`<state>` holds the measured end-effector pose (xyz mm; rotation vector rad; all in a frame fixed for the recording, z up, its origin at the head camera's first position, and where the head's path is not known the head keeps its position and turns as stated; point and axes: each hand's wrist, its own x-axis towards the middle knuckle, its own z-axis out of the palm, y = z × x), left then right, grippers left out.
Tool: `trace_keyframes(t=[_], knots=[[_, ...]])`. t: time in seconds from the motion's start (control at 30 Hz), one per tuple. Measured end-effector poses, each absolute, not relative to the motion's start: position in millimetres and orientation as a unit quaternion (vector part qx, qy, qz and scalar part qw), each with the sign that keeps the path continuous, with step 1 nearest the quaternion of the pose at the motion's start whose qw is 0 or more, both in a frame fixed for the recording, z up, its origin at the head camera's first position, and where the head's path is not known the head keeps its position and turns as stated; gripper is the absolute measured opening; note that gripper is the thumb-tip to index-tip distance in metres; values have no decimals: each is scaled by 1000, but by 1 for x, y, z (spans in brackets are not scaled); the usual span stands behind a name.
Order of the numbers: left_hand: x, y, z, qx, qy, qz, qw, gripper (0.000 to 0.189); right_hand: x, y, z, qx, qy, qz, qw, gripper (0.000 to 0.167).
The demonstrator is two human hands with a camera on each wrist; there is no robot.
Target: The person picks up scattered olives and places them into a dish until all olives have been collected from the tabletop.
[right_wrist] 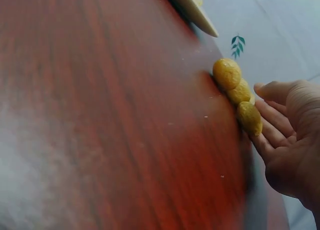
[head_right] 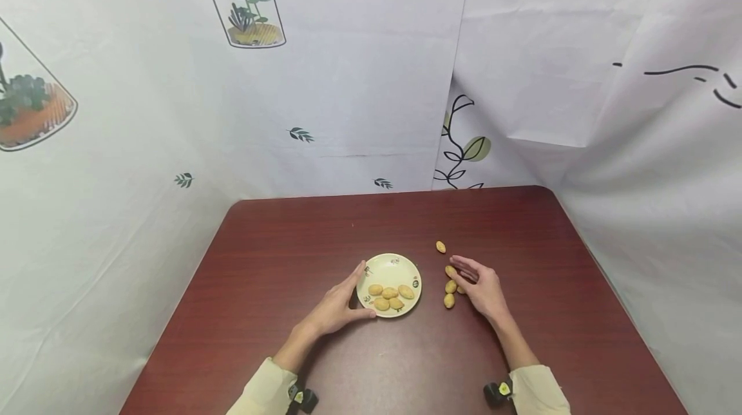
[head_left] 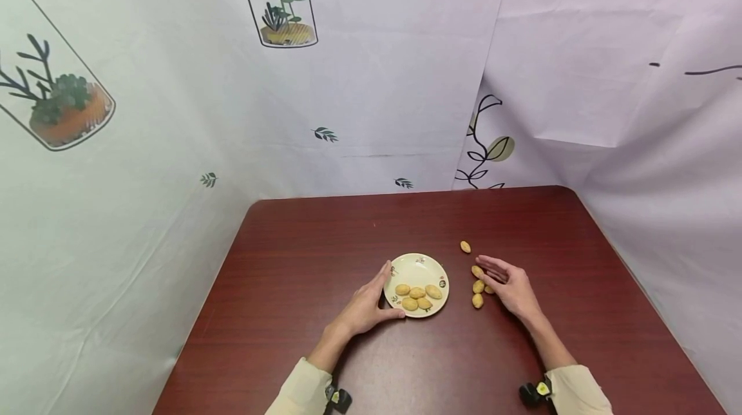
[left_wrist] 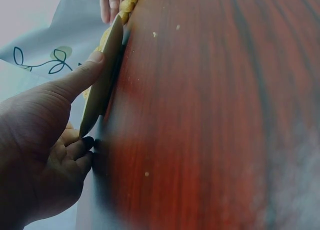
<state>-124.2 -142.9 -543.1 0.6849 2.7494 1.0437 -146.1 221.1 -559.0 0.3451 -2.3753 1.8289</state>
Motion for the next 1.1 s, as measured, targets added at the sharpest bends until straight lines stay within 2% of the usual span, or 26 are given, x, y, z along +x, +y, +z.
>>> trace_keyframes(t=[0.2,0.47,1.1], knots=[[-125,-143,-545,228,909,343,61,115,-147,217,-562,103,-808,572,96,38],[-125,-144,-545,224,911,338,68,115,-149,213,-558,51,-841,533,81,33],[-124,-144,-545,225,909,345,67,114,-150,210,-558,49,-843,525,103,26]])
